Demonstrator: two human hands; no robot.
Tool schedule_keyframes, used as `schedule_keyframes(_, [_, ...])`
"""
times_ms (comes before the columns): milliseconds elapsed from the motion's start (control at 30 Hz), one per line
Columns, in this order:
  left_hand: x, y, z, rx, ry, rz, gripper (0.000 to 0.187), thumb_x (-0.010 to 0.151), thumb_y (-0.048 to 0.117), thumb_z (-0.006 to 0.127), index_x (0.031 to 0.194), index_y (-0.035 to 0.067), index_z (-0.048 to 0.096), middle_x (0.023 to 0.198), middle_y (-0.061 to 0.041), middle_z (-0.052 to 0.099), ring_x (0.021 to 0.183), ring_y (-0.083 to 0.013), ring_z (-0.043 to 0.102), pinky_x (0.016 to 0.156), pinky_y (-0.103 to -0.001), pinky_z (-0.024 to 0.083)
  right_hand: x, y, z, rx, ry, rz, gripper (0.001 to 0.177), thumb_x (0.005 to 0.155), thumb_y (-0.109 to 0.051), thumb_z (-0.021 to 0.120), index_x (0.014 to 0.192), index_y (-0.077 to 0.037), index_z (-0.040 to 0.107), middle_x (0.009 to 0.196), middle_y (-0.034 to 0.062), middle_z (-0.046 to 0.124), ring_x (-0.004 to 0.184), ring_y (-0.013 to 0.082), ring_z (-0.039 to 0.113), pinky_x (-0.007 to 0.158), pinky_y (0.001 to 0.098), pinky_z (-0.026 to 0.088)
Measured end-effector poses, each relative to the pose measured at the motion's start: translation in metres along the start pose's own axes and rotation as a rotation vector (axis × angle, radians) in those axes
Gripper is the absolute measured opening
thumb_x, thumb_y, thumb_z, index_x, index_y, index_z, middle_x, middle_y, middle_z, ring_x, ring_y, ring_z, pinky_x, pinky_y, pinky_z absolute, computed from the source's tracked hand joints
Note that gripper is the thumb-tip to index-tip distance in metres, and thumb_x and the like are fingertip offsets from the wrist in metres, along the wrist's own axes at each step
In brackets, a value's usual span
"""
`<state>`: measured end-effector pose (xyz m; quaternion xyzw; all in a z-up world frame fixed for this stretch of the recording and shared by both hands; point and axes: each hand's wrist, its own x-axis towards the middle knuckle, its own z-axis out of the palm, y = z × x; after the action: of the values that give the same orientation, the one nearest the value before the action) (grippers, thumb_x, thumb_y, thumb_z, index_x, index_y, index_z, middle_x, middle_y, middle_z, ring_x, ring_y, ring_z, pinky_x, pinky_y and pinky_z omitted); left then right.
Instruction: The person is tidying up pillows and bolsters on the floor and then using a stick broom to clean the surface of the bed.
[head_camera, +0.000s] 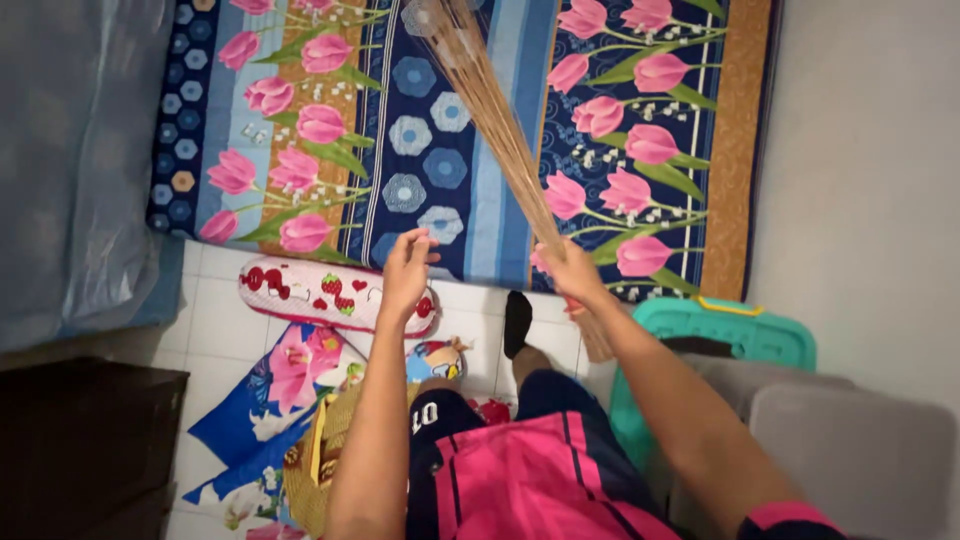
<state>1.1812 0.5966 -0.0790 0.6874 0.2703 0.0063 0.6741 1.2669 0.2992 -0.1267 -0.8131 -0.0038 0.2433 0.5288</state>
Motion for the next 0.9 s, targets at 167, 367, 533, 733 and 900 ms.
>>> schedule_keyframes(167, [0.071, -0.039, 0.013, 0.027, 0.031, 0.108, 0.03, 0.108, 0.025, 0.052, 0.123, 0.003, 0.066, 0.105, -0.009, 0.074, 0.09, -0.0158, 0.07, 0.083, -0.029, 0.056, 0.087, 0.053, -0.029, -0.316, 0.095, -0.048, 0.045, 0.092, -0.045, 0.07, 0.104, -0.002, 0.071, 0.084, 0.0191, 0.073, 0.078, 0.032, 0.072, 0.071, 0.0443, 0.055])
schedule_keyframes(367, [0.168, -0.163, 0.033, 0.12, 0.044, 0.002, 0.03, 0.106, 0.025, 0.052, 0.121, 0.004, 0.067, 0.102, -0.009, 0.077, 0.091, -0.0159, 0.07, 0.085, -0.029, 0.054, 0.19, 0.134, -0.012, -0.514, 0.167, 0.144, 0.044, 0.076, -0.037, 0.081, 0.104, -0.005, 0.072, 0.095, 0.0221, 0.074, 0.091, 0.0408, 0.072, 0.081, 0.0489, 0.056])
schedule_keyframes(533, [0.291, -0.258, 0.057, 0.384, 0.108, 0.014, 0.028, 0.1, 0.024, 0.057, 0.117, 0.007, 0.071, 0.103, -0.008, 0.077, 0.093, -0.0193, 0.074, 0.082, -0.033, 0.056, 0.289, 0.237, 0.012, -0.501, 0.278, 0.061, 0.053, 0.08, -0.034, 0.078, 0.121, -0.002, 0.066, 0.111, 0.0252, 0.069, 0.106, 0.0437, 0.066, 0.091, 0.0492, 0.053])
schedule_keyframes(733, [0.413, -0.339, 0.082, 0.751, 0.059, 0.372, 0.026, 0.096, 0.009, 0.058, 0.121, 0.005, 0.064, 0.123, -0.017, 0.065, 0.12, -0.0392, 0.059, 0.105, -0.047, 0.044, 0.401, 0.325, 0.055, -0.649, 0.237, -0.239, 0.053, 0.083, -0.03, 0.076, 0.128, -0.003, 0.066, 0.14, 0.0279, 0.056, 0.144, 0.0466, 0.039, 0.116, 0.0505, 0.034])
schedule_keyframes(900, [0.47, -0.389, 0.108, 1.155, -0.03, 0.457, 0.057, 0.101, 0.038, 0.053, 0.154, 0.021, 0.045, 0.161, -0.015, 0.036, 0.147, -0.0408, 0.028, 0.114, -0.063, 0.025, 0.442, 0.385, 0.078, -0.871, 0.293, -0.088, 0.049, 0.092, -0.04, 0.073, 0.112, 0.002, 0.061, 0.165, 0.0285, 0.028, 0.152, 0.0507, 0.024, 0.12, 0.0608, 0.027])
